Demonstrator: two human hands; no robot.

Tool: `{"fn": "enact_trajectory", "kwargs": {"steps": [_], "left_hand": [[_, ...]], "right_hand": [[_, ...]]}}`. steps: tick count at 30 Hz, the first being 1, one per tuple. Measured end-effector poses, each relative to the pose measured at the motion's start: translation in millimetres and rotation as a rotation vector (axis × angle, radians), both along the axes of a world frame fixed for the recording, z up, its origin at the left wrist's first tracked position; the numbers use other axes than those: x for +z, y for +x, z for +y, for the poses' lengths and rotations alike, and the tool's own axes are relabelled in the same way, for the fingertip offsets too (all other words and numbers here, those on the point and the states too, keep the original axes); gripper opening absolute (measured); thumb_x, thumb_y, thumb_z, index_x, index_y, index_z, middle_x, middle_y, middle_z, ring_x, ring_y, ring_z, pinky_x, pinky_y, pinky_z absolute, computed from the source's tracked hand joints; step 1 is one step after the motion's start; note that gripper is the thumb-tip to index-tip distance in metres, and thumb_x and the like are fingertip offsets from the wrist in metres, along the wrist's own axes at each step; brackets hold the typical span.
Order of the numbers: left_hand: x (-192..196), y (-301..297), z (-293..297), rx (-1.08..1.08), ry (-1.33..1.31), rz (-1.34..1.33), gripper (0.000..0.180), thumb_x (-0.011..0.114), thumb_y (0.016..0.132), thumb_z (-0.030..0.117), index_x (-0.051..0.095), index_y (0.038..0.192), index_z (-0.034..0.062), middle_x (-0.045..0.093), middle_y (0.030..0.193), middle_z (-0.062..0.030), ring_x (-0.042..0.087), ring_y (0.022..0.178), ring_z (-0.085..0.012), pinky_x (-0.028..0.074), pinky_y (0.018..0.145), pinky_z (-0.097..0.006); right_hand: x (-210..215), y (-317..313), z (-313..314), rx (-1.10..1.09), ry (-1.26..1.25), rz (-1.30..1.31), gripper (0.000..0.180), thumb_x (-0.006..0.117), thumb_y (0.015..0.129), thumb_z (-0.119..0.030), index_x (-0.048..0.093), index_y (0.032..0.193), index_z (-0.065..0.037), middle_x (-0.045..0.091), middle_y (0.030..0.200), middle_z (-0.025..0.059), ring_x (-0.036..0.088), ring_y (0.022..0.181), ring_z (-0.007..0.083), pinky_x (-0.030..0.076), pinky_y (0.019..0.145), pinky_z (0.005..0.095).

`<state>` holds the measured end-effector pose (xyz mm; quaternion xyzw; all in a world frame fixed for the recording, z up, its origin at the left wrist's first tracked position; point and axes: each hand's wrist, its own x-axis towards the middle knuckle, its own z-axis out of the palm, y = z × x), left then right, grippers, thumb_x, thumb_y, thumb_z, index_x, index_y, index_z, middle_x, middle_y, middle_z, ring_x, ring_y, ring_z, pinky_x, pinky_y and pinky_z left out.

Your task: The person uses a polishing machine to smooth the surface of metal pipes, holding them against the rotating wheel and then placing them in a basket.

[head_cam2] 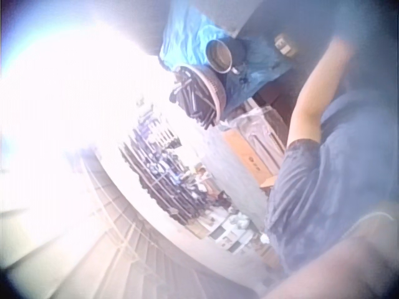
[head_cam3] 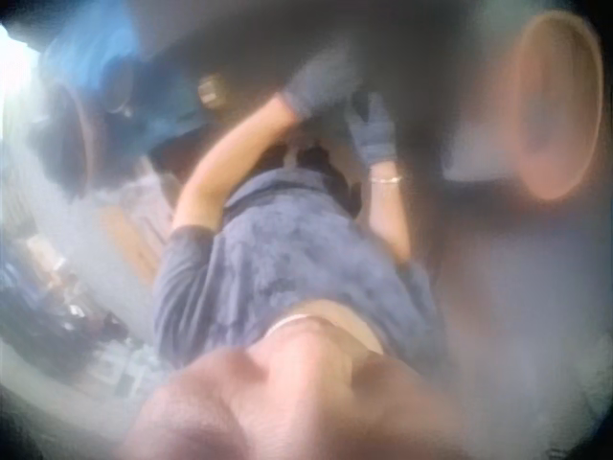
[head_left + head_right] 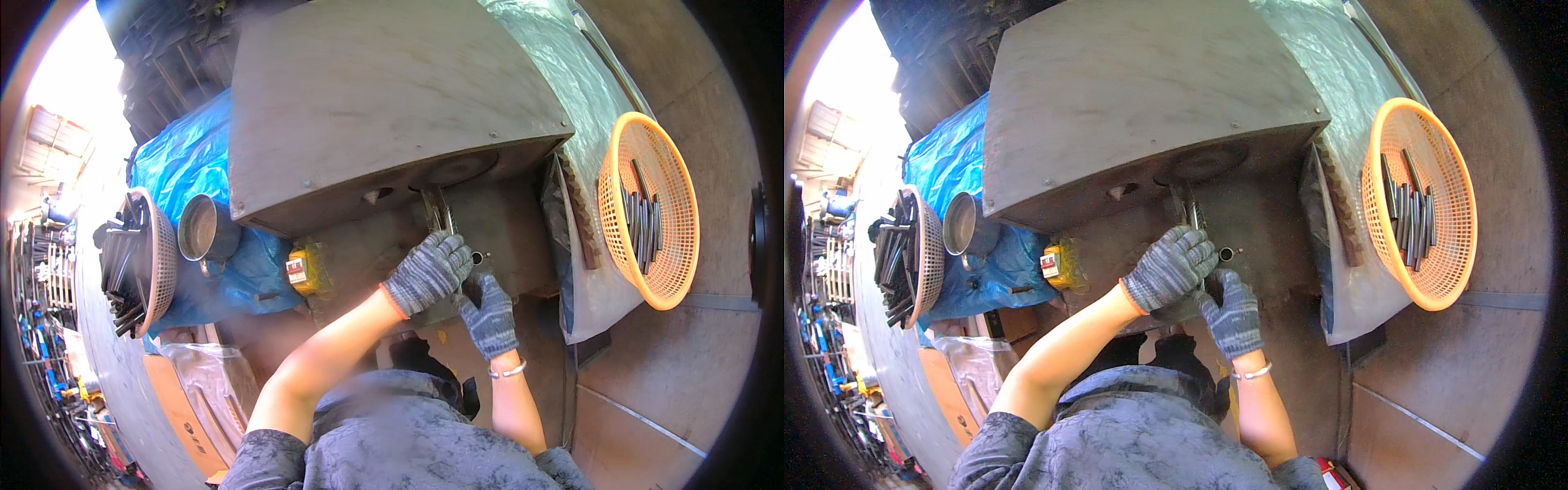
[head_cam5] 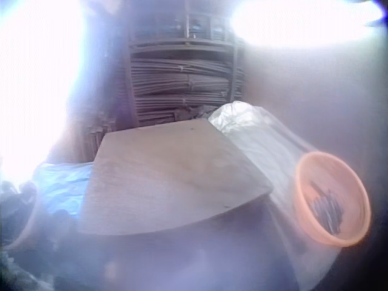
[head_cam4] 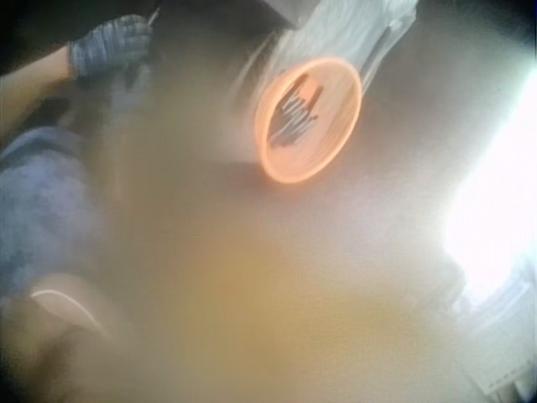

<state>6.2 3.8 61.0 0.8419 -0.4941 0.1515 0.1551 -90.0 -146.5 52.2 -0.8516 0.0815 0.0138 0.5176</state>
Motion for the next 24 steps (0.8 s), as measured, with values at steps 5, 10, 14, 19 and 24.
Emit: {"fn": "enact_trajectory", "kwargs": {"steps": [5,10,14,19,24], "left_hand": [[-15,9,-14,0.265,-0.148,0.090,0.033,0.059,0.075,0.013,0.063,0.107,0.0072,0.062,0.104,-0.0102,0.057,0.103,-0.0291,0.044,0.093,-0.040],[-35,-4,-10,0.790,-0.731,1.006,0.050,0.071,0.078,0.015,0.051,0.122,0.0001,0.061,0.106,-0.0183,0.058,0.102,-0.0308,0.044,0.094,-0.042],[-30,8,-15,0.736,-0.327,1.251,0.057,0.066,0.085,0.034,0.048,0.125,-0.0036,0.059,0.116,-0.0256,0.058,0.105,-0.0374,0.045,0.092,-0.041],[-37,15,-17,0.737,-0.398,1.302,0.044,0.065,0.086,0.034,0.057,0.110,-0.0031,0.063,0.105,-0.0258,0.060,0.099,-0.0393,0.046,0.085,-0.042],[-70,16,-20,0.776,-0.361,1.252,0.046,0.064,0.086,0.034,0.058,0.110,-0.0046,0.063,0.102,-0.0272,0.059,0.094,-0.0371,0.046,0.085,-0.040]], "right_hand": [[-28,28,-11,-0.017,-0.278,-0.079,0.030,0.070,0.074,-0.017,0.061,0.098,-0.001,0.065,0.089,0.0204,0.062,0.082,0.0387,0.050,0.072,0.0451],[-15,47,-4,0.103,-0.508,-0.086,0.030,0.070,0.073,-0.019,0.062,0.096,-0.003,0.064,0.088,0.0190,0.063,0.083,0.0369,0.050,0.073,0.0444],[-12,54,-4,0.161,-0.542,-0.090,0.028,0.068,0.074,-0.019,0.063,0.097,-0.004,0.064,0.088,0.0175,0.063,0.083,0.0362,0.050,0.074,0.0438],[-5,65,-1,0.235,-0.619,-0.019,0.031,0.069,0.074,-0.023,0.063,0.099,-0.006,0.064,0.089,0.0159,0.063,0.084,0.0351,0.050,0.075,0.0440],[-6,70,-10,0.233,-0.620,0.023,0.041,0.073,0.072,-0.032,0.062,0.104,-0.007,0.061,0.098,0.0164,0.060,0.093,0.0336,0.048,0.079,0.0443]]}}
